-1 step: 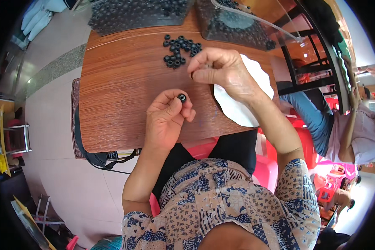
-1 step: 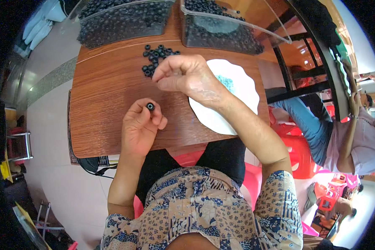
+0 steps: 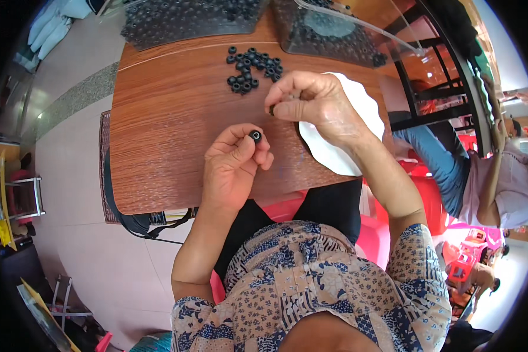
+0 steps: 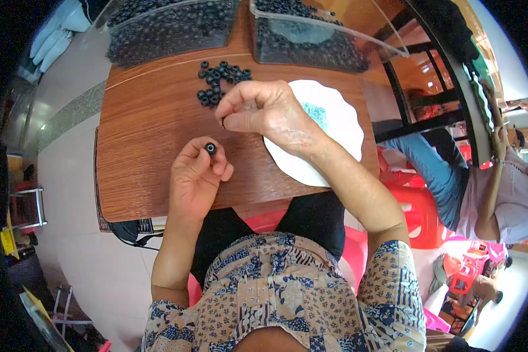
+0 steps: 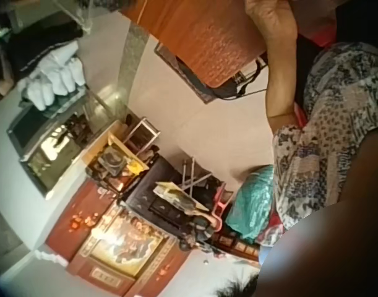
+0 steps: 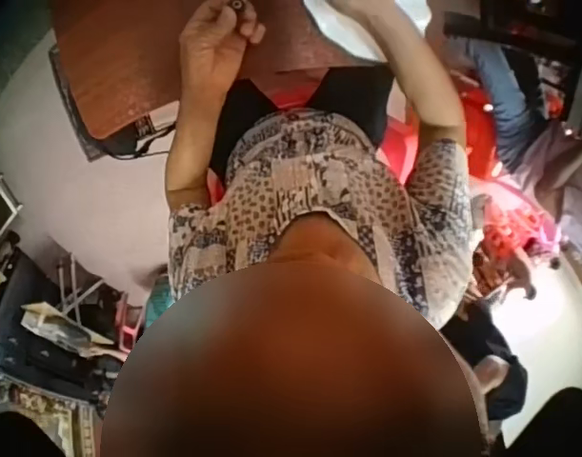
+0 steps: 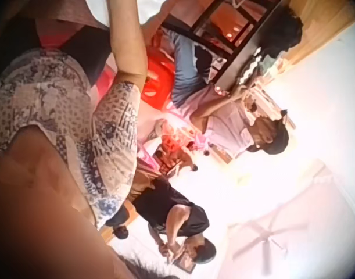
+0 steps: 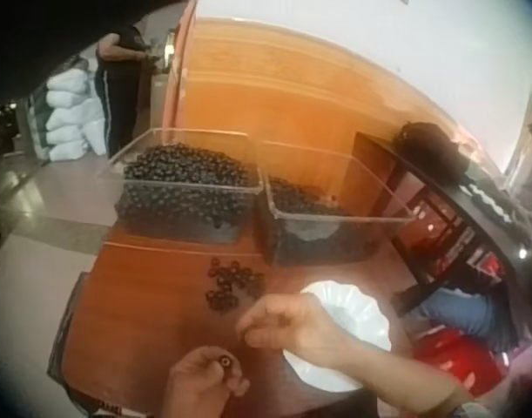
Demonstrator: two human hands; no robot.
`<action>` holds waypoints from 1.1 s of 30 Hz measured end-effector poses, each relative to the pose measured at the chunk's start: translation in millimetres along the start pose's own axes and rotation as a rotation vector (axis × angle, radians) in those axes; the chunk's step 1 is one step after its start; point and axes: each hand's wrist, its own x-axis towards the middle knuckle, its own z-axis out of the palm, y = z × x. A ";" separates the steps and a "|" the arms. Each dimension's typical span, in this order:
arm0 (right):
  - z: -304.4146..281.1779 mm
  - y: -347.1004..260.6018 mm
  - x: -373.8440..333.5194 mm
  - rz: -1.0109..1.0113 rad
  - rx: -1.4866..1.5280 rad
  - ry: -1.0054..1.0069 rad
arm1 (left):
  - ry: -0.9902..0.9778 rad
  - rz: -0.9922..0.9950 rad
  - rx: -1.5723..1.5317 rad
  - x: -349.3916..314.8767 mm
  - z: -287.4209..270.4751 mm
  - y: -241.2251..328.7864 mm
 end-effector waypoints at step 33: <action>16.9 11.6 -83.4 -0.245 -0.168 0.305 | 0.102 0.030 0.250 -23.2 44.7 -26.5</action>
